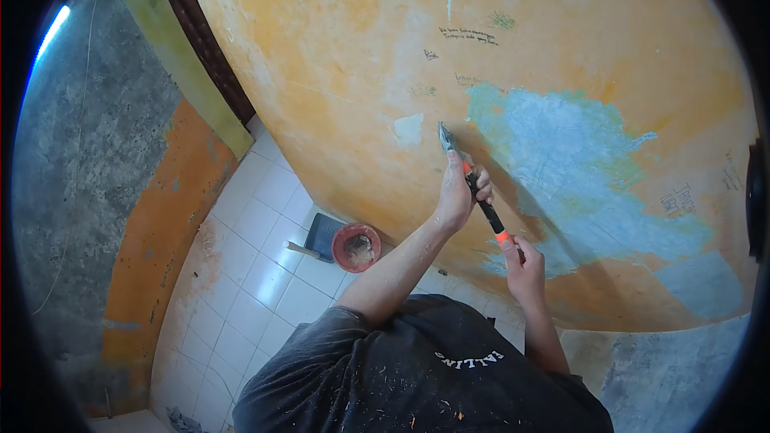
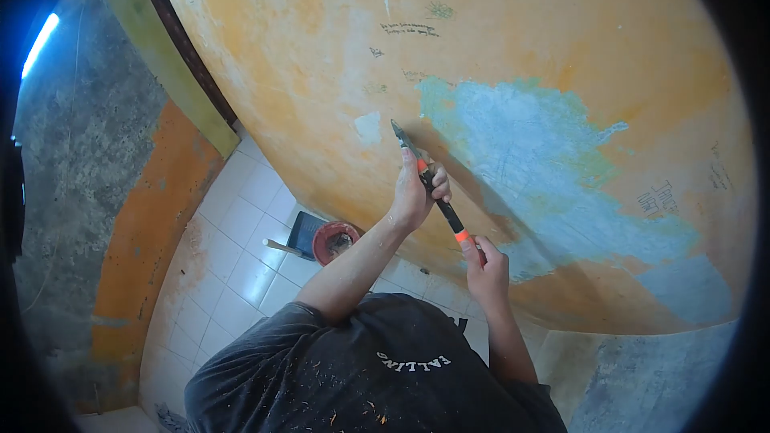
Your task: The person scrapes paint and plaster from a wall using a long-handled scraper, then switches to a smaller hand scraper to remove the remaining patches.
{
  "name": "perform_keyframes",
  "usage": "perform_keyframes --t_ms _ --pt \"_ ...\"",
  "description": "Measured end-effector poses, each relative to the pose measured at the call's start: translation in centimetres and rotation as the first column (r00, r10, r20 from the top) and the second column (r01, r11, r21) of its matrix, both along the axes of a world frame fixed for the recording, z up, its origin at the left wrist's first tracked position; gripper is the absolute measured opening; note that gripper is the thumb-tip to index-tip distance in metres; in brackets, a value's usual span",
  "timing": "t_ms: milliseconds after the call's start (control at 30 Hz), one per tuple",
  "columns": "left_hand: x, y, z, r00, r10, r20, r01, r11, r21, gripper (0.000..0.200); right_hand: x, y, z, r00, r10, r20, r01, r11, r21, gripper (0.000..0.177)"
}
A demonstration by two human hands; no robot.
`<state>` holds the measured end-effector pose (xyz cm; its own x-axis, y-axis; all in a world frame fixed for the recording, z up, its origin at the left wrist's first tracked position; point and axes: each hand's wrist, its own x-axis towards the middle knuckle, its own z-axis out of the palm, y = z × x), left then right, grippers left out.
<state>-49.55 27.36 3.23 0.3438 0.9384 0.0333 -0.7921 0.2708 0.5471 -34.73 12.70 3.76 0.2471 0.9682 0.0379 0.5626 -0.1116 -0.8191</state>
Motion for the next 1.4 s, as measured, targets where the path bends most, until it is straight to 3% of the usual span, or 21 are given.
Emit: perform_keyframes --t_ms 400,533,867,933,1133,1233,1400 --pt "-3.8 2.5 0.0 0.997 0.008 0.075 -0.007 1.0 -0.015 0.054 -4.8 2.1 2.1 0.992 0.024 0.126 -0.035 0.995 0.093 0.032" --pt "-4.5 2.2 0.6 0.999 0.036 0.01 -0.036 0.999 0.002 0.054 -5.4 2.4 1.3 0.987 0.034 0.156 -0.056 0.989 0.137 0.031" --pt "-6.9 4.2 0.9 0.989 0.097 0.112 -0.096 0.995 -0.014 0.051 -8.5 4.4 4.0 0.977 0.04 0.208 -0.06 0.994 0.093 0.029" --pt "-7.9 4.9 0.9 0.985 0.121 0.125 -0.111 0.99 -0.091 0.051 -9.6 5.1 4.2 0.957 0.056 0.285 -0.106 0.981 0.163 0.029" --pt "-10.1 5.7 0.8 0.984 0.136 0.115 -0.131 0.99 -0.052 0.051 -11.5 6.0 2.9 0.965 0.044 0.26 -0.108 0.965 0.238 0.031" --pt "-10.8 6.5 0.6 0.981 0.141 0.135 -0.135 0.989 -0.051 0.051 -12.1 6.5 3.7 0.967 0.067 0.246 -0.102 0.986 0.131 0.032" --pt "-11.3 6.6 0.3 0.979 0.162 0.12 -0.158 0.987 -0.041 0.051 -12.6 6.5 2.5 0.972 0.041 0.231 -0.081 0.983 0.166 0.034"
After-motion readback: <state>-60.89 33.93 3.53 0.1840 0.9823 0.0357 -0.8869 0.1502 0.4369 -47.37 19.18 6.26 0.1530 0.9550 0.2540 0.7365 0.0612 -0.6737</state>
